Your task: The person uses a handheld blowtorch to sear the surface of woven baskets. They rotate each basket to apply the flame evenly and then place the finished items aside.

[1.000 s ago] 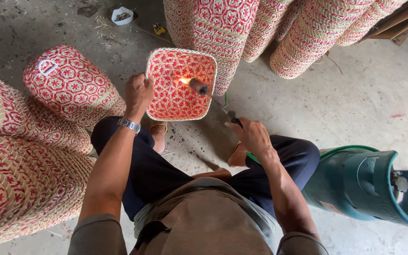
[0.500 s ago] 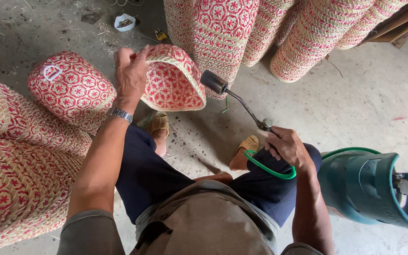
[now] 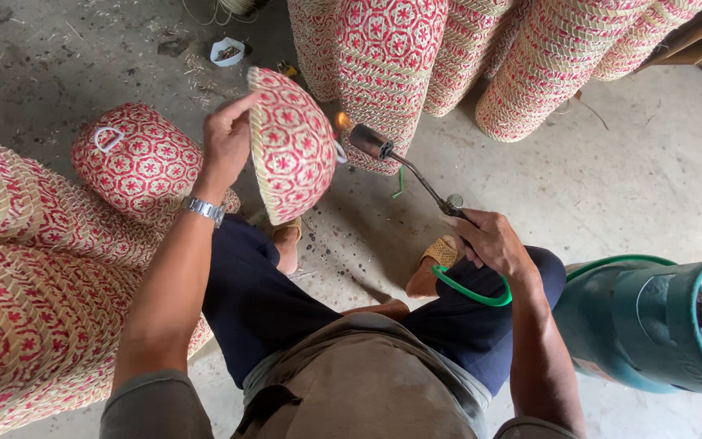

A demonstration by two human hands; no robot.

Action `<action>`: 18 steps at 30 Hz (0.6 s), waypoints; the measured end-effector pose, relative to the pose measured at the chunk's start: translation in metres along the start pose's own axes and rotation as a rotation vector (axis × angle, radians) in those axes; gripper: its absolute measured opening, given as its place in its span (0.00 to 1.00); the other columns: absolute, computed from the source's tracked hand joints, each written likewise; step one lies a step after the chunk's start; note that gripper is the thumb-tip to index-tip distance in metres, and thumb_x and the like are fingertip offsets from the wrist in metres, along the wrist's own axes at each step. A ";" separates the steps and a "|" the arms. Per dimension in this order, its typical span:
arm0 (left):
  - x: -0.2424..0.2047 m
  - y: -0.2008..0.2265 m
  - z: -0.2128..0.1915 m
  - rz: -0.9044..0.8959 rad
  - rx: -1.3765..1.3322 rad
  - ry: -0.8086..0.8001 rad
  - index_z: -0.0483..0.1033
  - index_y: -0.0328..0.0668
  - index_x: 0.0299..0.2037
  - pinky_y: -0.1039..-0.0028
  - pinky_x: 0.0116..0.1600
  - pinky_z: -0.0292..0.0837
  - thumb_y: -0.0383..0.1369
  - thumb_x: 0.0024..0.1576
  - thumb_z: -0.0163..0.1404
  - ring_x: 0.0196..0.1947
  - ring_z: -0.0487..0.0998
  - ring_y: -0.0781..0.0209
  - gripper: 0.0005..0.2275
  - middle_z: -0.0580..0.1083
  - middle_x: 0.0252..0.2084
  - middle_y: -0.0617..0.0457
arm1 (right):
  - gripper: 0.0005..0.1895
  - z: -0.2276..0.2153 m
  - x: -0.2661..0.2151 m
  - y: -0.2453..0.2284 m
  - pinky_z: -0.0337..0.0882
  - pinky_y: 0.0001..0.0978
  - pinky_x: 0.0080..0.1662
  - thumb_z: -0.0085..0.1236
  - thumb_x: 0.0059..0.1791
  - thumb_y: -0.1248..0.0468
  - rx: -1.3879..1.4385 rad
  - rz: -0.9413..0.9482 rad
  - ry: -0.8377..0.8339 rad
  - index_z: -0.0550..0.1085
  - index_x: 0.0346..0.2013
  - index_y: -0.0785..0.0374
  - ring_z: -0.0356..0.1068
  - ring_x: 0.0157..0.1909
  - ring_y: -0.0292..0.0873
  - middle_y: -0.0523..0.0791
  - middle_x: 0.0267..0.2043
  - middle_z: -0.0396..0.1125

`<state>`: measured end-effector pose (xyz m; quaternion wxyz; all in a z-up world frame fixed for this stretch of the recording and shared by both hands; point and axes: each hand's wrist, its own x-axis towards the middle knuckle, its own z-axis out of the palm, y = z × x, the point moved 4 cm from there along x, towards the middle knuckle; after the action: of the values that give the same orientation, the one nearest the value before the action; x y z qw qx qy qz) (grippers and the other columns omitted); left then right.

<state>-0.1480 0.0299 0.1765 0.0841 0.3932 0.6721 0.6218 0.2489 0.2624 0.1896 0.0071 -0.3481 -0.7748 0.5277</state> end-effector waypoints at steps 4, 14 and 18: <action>-0.010 -0.007 0.029 -0.306 -0.435 -0.071 0.71 0.28 0.61 0.75 0.50 0.80 0.27 0.60 0.52 0.46 0.80 0.64 0.18 0.78 0.51 0.46 | 0.19 0.004 0.005 0.003 0.60 0.30 0.21 0.51 0.55 0.57 0.014 -0.096 -0.066 0.72 0.24 0.67 0.58 0.15 0.33 0.41 0.15 0.61; -0.038 -0.056 0.033 -0.338 -0.022 -0.064 0.80 0.33 0.44 0.80 0.37 0.71 0.27 0.57 0.52 0.32 0.74 0.71 0.08 0.78 0.34 0.56 | 0.21 0.004 0.016 0.011 0.62 0.31 0.21 0.51 0.55 0.57 -0.028 -0.034 -0.074 0.72 0.23 0.68 0.59 0.15 0.34 0.42 0.15 0.61; -0.055 -0.069 0.013 -0.391 -0.085 -0.011 0.80 0.34 0.38 0.79 0.33 0.65 0.36 0.61 0.56 0.29 0.71 0.71 0.10 0.76 0.32 0.56 | 0.18 -0.006 0.025 0.013 0.62 0.31 0.21 0.49 0.53 0.58 0.014 -0.012 -0.104 0.73 0.24 0.66 0.60 0.16 0.34 0.41 0.17 0.64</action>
<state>-0.1320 0.0106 0.0905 0.2235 0.2549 0.7082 0.6193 0.2393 0.2838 0.1726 -0.0275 -0.3157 -0.7723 0.5505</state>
